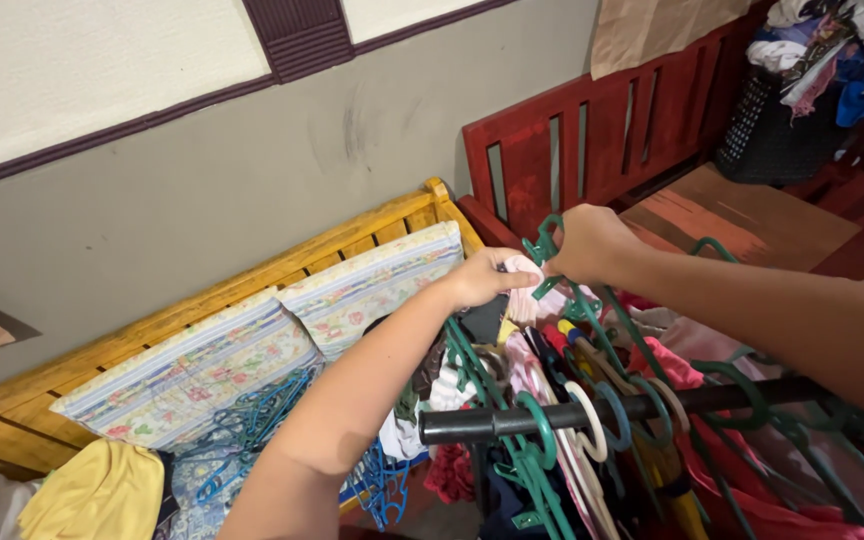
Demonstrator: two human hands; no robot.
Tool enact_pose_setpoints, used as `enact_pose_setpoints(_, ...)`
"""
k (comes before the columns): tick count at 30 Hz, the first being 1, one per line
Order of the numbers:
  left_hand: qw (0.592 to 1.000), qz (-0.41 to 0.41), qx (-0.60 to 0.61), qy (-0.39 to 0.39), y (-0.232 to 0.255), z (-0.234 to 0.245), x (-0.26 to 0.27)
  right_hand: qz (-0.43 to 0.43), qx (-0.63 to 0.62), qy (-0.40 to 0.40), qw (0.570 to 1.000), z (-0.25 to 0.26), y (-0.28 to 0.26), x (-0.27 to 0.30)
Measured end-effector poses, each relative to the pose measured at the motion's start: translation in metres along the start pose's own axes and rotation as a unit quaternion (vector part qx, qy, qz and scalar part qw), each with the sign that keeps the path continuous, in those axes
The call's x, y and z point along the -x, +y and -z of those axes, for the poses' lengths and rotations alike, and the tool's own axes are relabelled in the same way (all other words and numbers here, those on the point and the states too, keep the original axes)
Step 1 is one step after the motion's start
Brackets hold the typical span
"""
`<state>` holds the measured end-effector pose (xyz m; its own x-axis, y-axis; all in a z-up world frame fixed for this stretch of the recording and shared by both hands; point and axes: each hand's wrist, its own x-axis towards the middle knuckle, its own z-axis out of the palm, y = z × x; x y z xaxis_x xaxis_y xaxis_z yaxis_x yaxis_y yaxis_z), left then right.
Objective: The recorder takes small items of clothing from a bin and a pile on a bench and hangs them onto plastic hangers on a clothing rack.
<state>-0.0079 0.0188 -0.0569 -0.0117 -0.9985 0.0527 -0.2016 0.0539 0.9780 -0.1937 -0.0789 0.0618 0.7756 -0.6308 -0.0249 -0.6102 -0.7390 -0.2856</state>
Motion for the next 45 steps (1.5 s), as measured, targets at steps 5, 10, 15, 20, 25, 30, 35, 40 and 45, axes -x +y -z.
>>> enact_pose_setpoints(5, 0.981, -0.012, -0.152, 0.122, 0.032, 0.015, 0.019, -0.031, -0.022, -0.042, 0.998, 0.020, -0.007, 0.009)
enact_pose_setpoints(10, 0.904, -0.114, -0.129, 0.392, 0.000, 0.099, 0.035, -0.095, -0.033, -0.124, 0.987, 0.052, -0.031, 0.029)
enact_pose_setpoints(15, 0.785, -0.257, 0.137, 0.547, 0.113, 0.136, 0.123, 0.099, -0.159, 0.011, 0.982, 0.067, -0.072, 0.040)
enact_pose_setpoints(20, 0.784, -0.327, 0.041, 0.526, 0.226, 0.141, 0.205, 0.214, -0.190, 0.019, 0.958, 0.089, -0.189, 0.097)
enact_pose_setpoints(25, 0.811, -0.371, 0.136, 0.431, 0.317, 0.106, 0.313, 0.288, -0.403, -0.068, 0.866, 0.082, -0.288, 0.160)
enact_pose_setpoints(30, 0.813, -0.284, 0.234, 0.451, 0.305, 0.073, 0.403, 0.213, -0.477, 0.009, 0.852, 0.103, -0.285, 0.253)
enact_pose_setpoints(35, 0.862, -0.183, 0.251, 0.401, 0.226, 0.020, 0.414, 0.099, -0.328, 0.044, 0.939, 0.118, -0.262, 0.346)
enact_pose_setpoints(40, 0.895, -0.056, 0.373, 0.239, 0.156, -0.054, 0.395, 0.068, -0.254, 0.011, 0.965, 0.120, -0.202, 0.402)
enact_pose_setpoints(45, 0.914, -0.020, 0.364, 0.178, 0.122, -0.107, 0.373, -0.074, -0.252, -0.108, 0.959, 0.123, -0.156, 0.448)
